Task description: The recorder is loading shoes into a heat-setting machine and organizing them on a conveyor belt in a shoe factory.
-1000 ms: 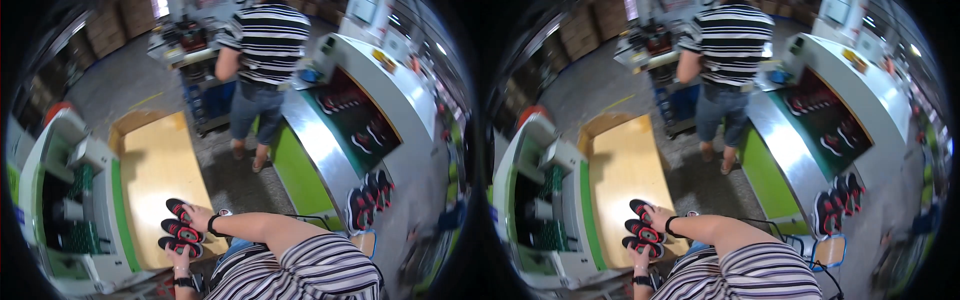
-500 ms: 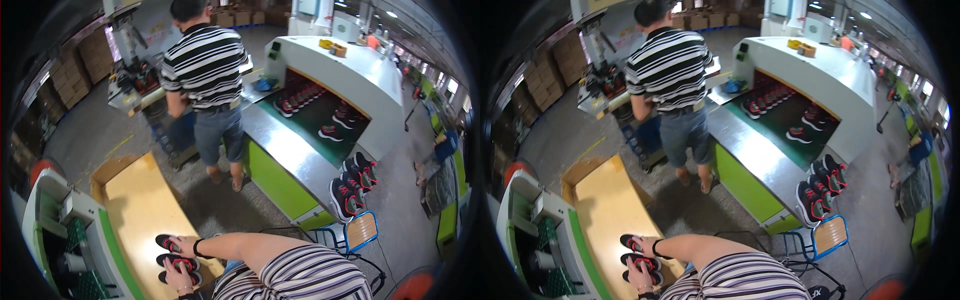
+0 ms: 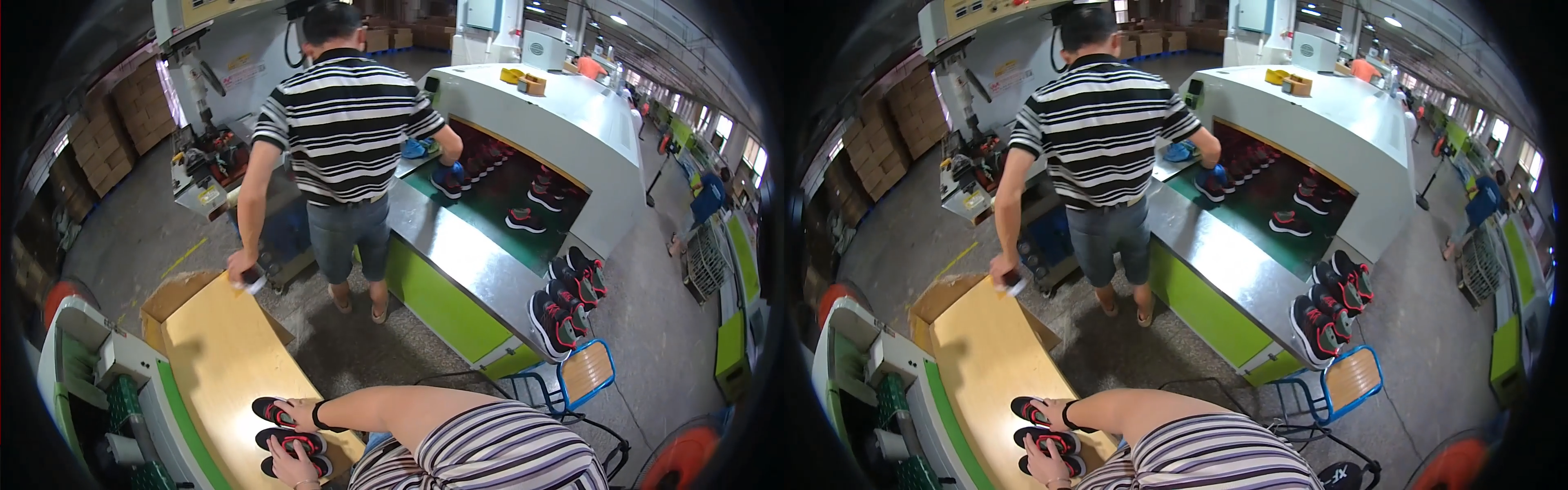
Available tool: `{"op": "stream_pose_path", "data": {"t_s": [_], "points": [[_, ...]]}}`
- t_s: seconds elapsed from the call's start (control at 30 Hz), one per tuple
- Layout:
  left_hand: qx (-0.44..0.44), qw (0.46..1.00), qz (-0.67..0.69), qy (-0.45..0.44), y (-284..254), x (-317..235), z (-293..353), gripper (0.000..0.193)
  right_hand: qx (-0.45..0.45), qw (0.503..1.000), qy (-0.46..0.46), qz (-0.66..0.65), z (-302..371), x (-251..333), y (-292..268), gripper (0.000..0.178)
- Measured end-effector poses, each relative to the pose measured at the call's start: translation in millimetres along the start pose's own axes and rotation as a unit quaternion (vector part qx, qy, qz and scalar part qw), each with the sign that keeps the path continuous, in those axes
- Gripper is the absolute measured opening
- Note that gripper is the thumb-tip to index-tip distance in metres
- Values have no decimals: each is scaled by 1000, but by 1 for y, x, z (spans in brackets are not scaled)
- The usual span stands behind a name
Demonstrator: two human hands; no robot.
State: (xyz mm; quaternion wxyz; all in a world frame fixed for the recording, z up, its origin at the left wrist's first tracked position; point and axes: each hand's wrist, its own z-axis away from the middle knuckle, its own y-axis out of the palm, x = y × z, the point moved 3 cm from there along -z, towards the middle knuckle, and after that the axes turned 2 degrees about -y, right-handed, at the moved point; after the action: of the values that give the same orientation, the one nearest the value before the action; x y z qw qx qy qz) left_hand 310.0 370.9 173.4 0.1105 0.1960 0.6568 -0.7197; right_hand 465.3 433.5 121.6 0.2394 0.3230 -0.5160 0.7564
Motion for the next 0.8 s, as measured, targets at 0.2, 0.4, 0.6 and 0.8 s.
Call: {"op": "stream_pose_path", "data": {"t_s": [0.2, 0.4, 0.6, 0.8], "points": [[-60, 997, 11, 50, 1, -2, -5, 64, -90, 994, -50, -48, -6, -12, 8, 71], [-97, 994, -21, 35, 8, 6, -8, 61, -72, 992, -103, -16, -3, -33, -2, 89], [-251, 941, 176, -145, -16, 94, -55, 47, 3, 997, -72, -1, -5, -15, 0, 95], [-173, 914, 183, -317, -38, 199, -150, 64, 10, 997, -81, 4, 0, -7, -10, 94]]}}
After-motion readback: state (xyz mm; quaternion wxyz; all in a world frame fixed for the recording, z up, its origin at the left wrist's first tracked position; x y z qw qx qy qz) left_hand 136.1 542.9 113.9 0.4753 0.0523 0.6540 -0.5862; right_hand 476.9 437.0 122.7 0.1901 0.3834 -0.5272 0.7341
